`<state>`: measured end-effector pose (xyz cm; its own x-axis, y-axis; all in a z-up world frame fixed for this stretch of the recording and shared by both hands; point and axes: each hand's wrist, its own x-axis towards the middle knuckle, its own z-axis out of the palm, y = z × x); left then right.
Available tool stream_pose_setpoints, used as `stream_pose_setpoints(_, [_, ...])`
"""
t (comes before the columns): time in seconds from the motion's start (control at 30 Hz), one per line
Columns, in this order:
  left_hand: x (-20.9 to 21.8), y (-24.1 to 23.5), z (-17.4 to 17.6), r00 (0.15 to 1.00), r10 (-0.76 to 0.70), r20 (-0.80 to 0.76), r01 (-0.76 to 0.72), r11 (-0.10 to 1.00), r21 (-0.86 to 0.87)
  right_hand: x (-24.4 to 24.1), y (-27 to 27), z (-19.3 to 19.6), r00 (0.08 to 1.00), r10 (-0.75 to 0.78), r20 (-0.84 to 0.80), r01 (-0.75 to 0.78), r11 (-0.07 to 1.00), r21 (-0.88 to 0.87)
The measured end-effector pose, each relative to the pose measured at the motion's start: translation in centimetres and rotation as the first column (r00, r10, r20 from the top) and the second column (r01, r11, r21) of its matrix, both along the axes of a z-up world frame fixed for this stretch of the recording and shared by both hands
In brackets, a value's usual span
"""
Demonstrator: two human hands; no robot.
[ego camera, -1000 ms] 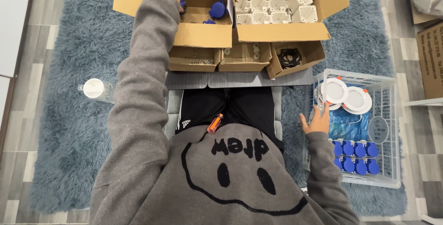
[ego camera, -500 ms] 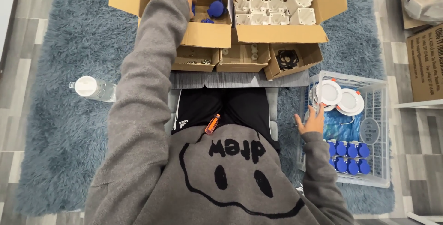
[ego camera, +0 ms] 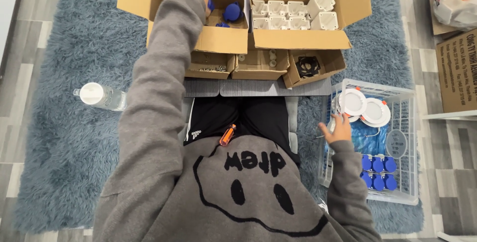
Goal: Assembling electrical switches by placing blue switch units into white plastic housings and using a screwdriver.
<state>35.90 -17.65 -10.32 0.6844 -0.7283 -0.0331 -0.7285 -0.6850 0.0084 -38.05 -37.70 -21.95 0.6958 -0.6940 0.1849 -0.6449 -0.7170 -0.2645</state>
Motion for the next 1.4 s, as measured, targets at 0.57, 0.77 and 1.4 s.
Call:
stream_pose_setpoints(0.57, [-23.4,18.3,16.8,0.777,-0.616,-0.13,0.043,0.258,-0.965,20.1,1.2,24.2,0.87,0.485,-0.093,-0.449,0.855,0.259])
stream_pose_setpoints(0.77, [-30.8,19.6,12.4,0.728,-0.629,-0.273,-0.108,0.288,-0.951,24.0,1.1,23.6,0.801,0.363,-0.476,-0.234,0.922,0.31])
stream_pose_setpoints(1.4, [-34.9,14.5,-2.4,0.939,-0.338,-0.061,0.106,0.455,-0.884,28.8,-2.2,17.6,0.68,0.25,-0.689,0.057,0.919,0.39])
